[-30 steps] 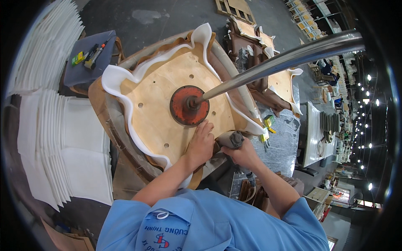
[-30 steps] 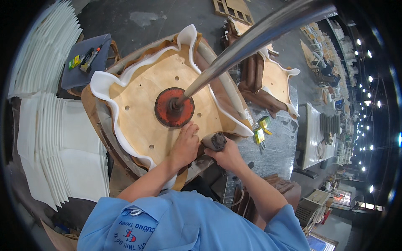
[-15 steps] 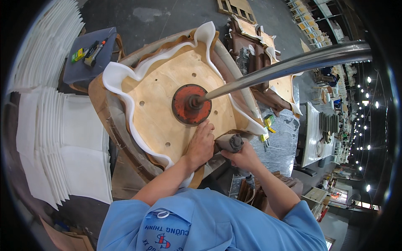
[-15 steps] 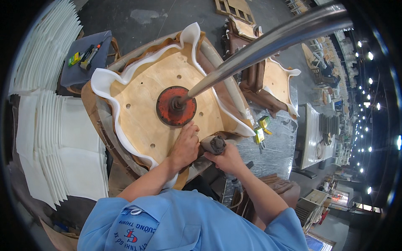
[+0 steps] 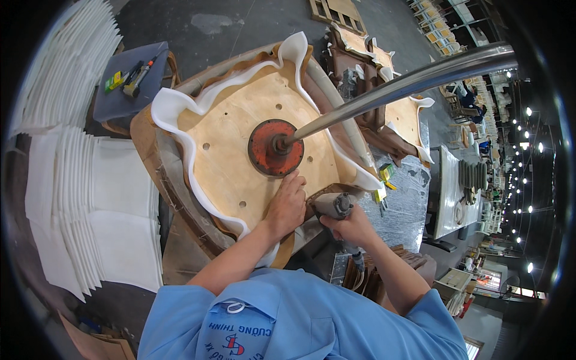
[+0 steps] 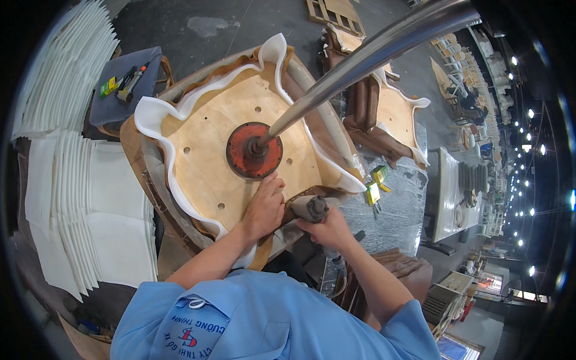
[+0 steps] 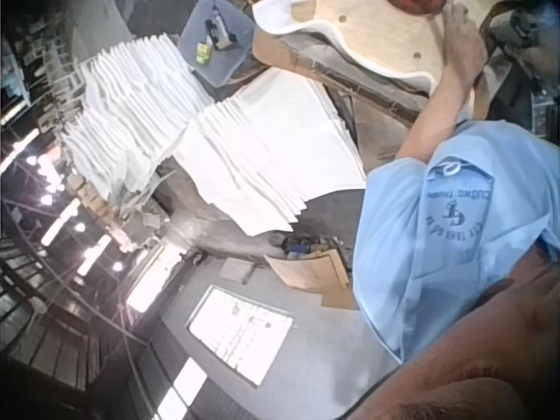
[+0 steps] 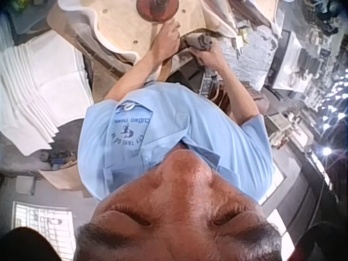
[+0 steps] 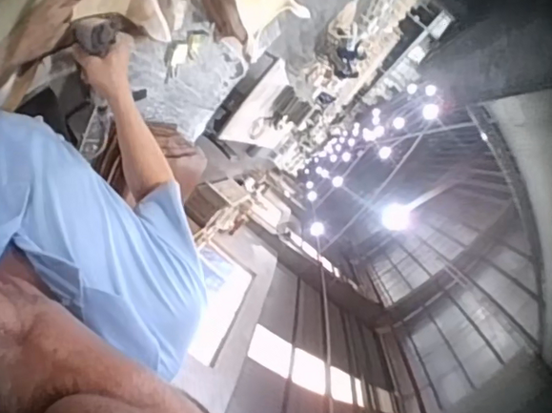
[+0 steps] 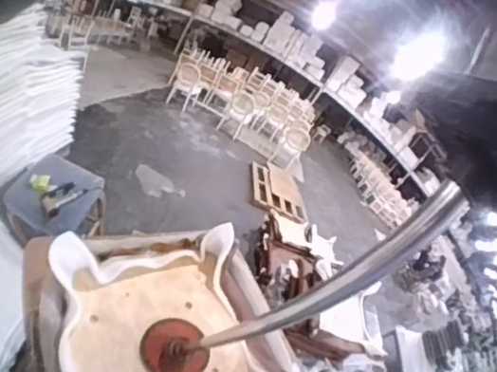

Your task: The person stretches and staples a white fabric cover onto a chair base using a pneumatic staple gun. They then flip the chair over and place a brown leather cushion on top.

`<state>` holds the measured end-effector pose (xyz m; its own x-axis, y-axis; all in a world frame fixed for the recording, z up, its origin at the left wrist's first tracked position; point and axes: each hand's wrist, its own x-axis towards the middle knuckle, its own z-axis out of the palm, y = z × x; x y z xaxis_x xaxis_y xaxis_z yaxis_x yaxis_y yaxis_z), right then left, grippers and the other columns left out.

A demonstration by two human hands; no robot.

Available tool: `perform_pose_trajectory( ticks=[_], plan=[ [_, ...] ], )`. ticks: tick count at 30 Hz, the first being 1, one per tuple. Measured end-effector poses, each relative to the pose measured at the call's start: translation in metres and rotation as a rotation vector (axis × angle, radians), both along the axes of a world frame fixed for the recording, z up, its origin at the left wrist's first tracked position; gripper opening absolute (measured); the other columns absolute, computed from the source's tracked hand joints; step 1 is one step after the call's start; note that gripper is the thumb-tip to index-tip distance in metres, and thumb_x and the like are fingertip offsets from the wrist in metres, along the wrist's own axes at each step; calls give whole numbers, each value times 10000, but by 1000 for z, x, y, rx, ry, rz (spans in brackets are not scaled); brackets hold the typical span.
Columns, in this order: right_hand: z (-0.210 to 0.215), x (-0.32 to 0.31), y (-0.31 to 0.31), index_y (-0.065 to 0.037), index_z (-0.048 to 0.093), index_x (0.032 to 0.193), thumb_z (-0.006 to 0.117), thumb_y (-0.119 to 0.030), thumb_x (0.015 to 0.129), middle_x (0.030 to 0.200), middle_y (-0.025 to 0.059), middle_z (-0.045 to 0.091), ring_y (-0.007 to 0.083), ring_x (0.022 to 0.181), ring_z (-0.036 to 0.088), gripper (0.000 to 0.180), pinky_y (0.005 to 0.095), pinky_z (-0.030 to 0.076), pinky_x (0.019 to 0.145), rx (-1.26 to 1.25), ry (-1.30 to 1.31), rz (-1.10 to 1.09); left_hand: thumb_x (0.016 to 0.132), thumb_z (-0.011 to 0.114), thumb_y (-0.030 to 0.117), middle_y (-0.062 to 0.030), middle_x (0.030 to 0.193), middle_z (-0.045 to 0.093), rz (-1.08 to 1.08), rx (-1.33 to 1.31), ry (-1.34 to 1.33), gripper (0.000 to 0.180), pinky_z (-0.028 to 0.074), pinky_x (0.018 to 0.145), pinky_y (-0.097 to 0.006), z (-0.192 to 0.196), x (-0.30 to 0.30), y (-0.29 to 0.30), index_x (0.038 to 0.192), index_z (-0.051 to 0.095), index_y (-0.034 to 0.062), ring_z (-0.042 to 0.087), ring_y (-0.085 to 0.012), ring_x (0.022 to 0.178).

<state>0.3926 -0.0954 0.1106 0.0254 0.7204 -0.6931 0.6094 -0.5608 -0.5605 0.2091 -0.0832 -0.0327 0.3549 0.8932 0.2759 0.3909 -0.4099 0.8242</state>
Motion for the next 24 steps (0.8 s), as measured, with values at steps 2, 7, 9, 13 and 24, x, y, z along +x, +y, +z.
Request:
perform_pose_trajectory(
  ticks=[2,7,9,13,24],
  plan=[
    [-3,-1,0,-50,748,1210,855,-193,908,820,36,733,113,572,630,350,309,527,551,-16,-27,25,879,633,-2,-250,1333,572,6,-6,-12,154,356,1266,-503,1,2,-1,980,689,-106,444,-451,1477],
    [-6,-8,3,-55,741,1202,859,-193,903,818,40,729,116,568,623,350,315,525,554,-6,-34,66,850,617,-39,-258,1320,571,16,-12,-42,154,366,1262,-498,-3,4,-3,970,677,-115,460,-458,1458],
    [-6,-10,5,-49,739,1192,860,-190,901,808,36,720,113,568,619,345,313,519,549,22,-19,89,840,609,-55,-260,1304,577,20,16,-55,161,385,1242,-497,-5,4,-3,974,673,-116,476,-461,1437],
    [-8,-10,9,-32,736,1180,854,-180,908,795,33,704,110,564,611,331,308,508,537,25,-9,56,850,594,-66,-243,1253,611,-7,-29,-207,186,472,1133,-494,-4,-8,6,1013,683,-80,568,-440,1320],
    [-4,-9,-2,-1,730,1142,832,-209,925,757,56,701,126,556,627,317,314,502,524,-9,17,62,947,624,14,-179,1167,683,140,-432,-264,163,549,968,-442,47,-77,-61,1087,706,-1,684,-384,1115]
  ],
)
